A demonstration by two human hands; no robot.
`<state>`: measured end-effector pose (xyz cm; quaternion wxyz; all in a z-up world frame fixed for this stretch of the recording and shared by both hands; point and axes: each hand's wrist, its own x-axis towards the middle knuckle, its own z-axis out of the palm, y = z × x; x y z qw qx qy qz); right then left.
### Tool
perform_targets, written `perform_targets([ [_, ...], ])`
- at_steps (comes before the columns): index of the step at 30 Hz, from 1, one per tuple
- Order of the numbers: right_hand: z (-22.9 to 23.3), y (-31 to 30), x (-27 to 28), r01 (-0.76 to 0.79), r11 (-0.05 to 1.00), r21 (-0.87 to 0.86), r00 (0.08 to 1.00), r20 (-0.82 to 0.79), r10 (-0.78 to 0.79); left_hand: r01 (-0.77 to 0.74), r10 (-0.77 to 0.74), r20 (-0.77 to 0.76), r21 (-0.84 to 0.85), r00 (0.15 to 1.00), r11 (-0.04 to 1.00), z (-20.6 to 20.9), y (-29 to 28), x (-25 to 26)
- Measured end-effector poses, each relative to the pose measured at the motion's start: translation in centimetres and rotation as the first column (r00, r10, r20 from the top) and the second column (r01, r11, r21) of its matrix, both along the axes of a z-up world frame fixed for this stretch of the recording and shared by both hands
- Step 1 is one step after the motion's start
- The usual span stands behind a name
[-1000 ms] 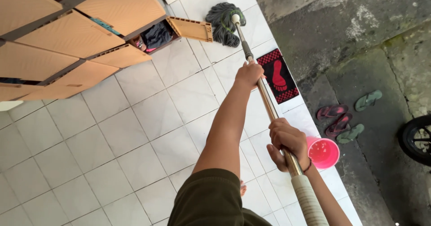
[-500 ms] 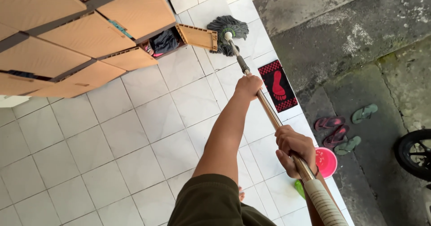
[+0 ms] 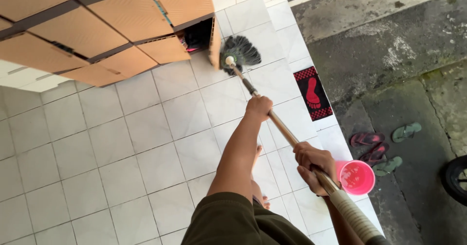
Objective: The recorder is mopping a white-tiled floor in an entryway, navigating around a cabinet and a door.
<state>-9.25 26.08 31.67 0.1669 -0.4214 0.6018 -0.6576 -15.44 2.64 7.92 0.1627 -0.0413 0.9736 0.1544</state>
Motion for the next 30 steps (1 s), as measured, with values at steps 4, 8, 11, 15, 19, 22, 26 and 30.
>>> perform_targets([
  [4, -0.7, -0.3, 5.1, -0.058, 0.998, -0.027, 0.998, 0.022, 0.058, -0.049, 0.054, 0.087, -0.050, 0.995, 0.998, -1.0, -1.2, 6.5],
  [8, -1.1, -0.1, 10.3, -0.065, 0.997, 0.037, 0.998, -0.014, 0.066, -0.140, 0.141, 0.043, -0.021, 0.989, 0.990, -3.9, -1.2, 12.1],
  [11, -0.3, 0.3, 14.1, -0.065, 0.995, 0.080, 0.997, -0.032, 0.068, -0.190, 0.188, 0.063, 0.031, 0.980, 0.981, -4.3, 0.0, 15.3],
  [15, 1.2, 1.9, 17.6, -0.038, 0.990, 0.135, 0.997, -0.063, 0.047, -0.151, 0.150, 0.025, 0.089, 0.988, 0.984, -5.9, 2.8, 18.2],
  [19, 2.0, 5.9, 20.3, -0.010, 0.986, 0.169, 0.997, -0.075, 0.023, -0.302, 0.278, 0.130, 0.245, 0.952, 0.921, -7.1, 7.8, 20.3],
  [22, 2.8, 8.3, 21.1, 0.006, 0.977, 0.213, 0.994, -0.108, 0.018, -0.146, 0.132, 0.070, 0.279, 0.989, 0.949, -2.6, 10.4, 21.2],
  [26, 3.2, 9.5, 21.6, 0.114, 0.966, 0.233, 0.993, 0.005, -0.119, -0.084, 0.074, 0.048, 0.243, 0.996, 0.966, -0.6, 12.9, 20.8],
  [30, -0.3, 8.9, 19.3, 0.192, 0.972, 0.133, 0.981, -0.017, -0.191, -0.114, 0.112, 0.023, 0.264, 0.993, 0.958, -3.3, 12.5, 17.7],
])
